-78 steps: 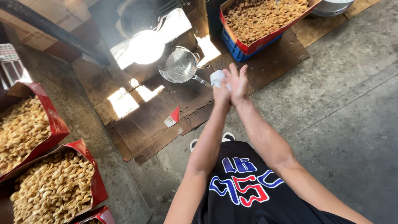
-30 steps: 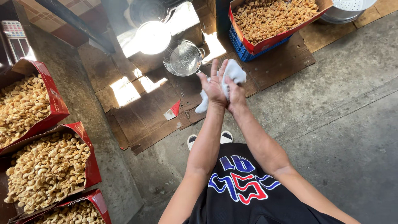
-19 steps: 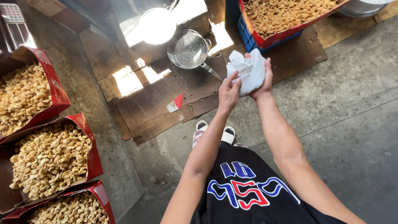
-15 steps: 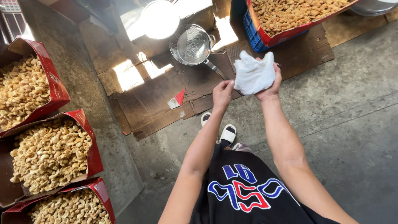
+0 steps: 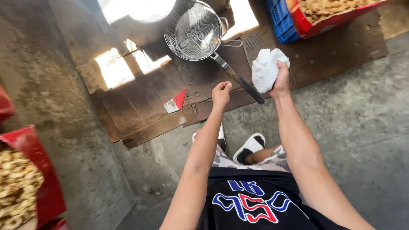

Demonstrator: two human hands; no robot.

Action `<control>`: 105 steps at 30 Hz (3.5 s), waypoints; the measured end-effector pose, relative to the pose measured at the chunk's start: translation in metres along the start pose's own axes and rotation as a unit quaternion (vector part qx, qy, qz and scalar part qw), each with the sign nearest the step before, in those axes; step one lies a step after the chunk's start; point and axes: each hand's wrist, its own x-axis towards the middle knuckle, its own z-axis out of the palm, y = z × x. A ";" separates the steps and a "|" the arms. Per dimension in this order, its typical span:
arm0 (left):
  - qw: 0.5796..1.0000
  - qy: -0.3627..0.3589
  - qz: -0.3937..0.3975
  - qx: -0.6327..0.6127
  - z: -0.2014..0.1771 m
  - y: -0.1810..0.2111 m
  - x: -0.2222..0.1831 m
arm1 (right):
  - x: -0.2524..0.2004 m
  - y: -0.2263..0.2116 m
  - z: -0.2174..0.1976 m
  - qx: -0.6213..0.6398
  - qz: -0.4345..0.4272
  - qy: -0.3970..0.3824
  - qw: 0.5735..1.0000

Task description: The person uses a long-handled strainer to scoop fried snack pieces from a large wok of hot oil and transfers them into a cardboard box. They then wipe their hands with a cloth and continue scooping more fried pieces from the wok into the box.

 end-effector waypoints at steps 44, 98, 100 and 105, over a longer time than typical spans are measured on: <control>0.995 -0.040 -0.059 -0.064 0.042 -0.125 0.220 | 0.151 0.191 -0.102 -0.593 -0.009 -0.069 0.802; 0.966 -0.164 -0.151 -0.127 0.069 -0.149 0.184 | 0.129 0.168 -0.132 -0.519 0.082 -0.030 0.850; 0.956 -0.172 -0.163 -0.172 0.069 -0.148 0.186 | 0.129 0.171 -0.138 -0.470 0.102 -0.039 0.876; 0.959 -0.146 -0.168 -0.176 0.069 -0.136 0.183 | 0.075 0.154 -0.179 -0.528 0.090 -0.066 0.842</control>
